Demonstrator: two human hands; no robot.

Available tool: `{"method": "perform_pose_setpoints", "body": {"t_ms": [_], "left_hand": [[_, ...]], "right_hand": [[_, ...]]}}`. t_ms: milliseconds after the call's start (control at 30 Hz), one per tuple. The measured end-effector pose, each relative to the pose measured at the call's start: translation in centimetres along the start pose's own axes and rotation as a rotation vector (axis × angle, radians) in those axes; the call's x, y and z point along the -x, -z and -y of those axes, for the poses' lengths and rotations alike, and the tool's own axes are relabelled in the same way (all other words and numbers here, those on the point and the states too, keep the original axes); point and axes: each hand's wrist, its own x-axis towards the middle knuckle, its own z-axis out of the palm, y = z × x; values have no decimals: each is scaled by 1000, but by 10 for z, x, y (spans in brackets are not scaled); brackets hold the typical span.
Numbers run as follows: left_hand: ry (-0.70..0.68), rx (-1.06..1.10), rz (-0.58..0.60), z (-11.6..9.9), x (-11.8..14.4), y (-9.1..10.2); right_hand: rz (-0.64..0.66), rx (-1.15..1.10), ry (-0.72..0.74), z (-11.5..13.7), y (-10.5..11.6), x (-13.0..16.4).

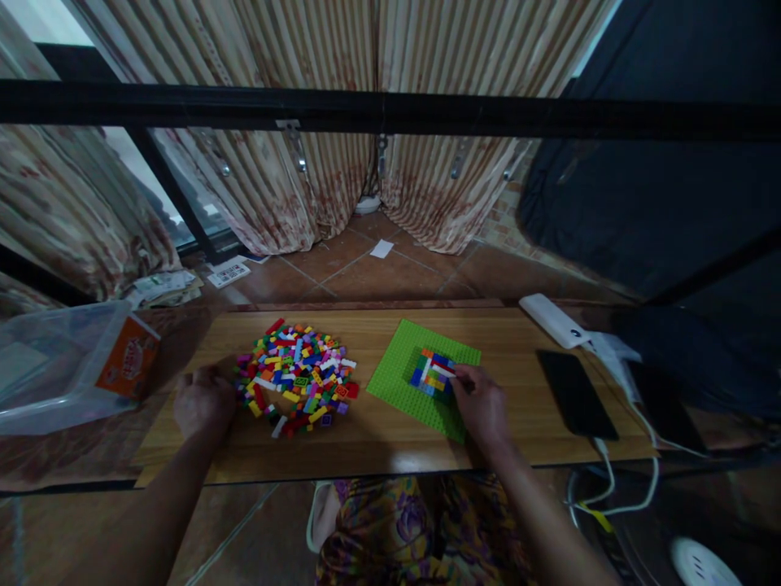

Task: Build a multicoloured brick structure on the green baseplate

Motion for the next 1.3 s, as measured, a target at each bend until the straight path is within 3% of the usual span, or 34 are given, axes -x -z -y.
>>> {"method": "perform_pose_setpoints", "body": {"t_ms": [500, 933, 1300], "left_hand": [[41, -41, 14, -1, -3, -2], [55, -38, 12, -5, 0, 2], [-19, 19, 29, 0, -1, 2]], "right_hand": [[-23, -108, -72, -5, 2, 1], [-43, -414, -330, -21, 4, -2], [21, -61, -35, -1, 3, 0]]}}
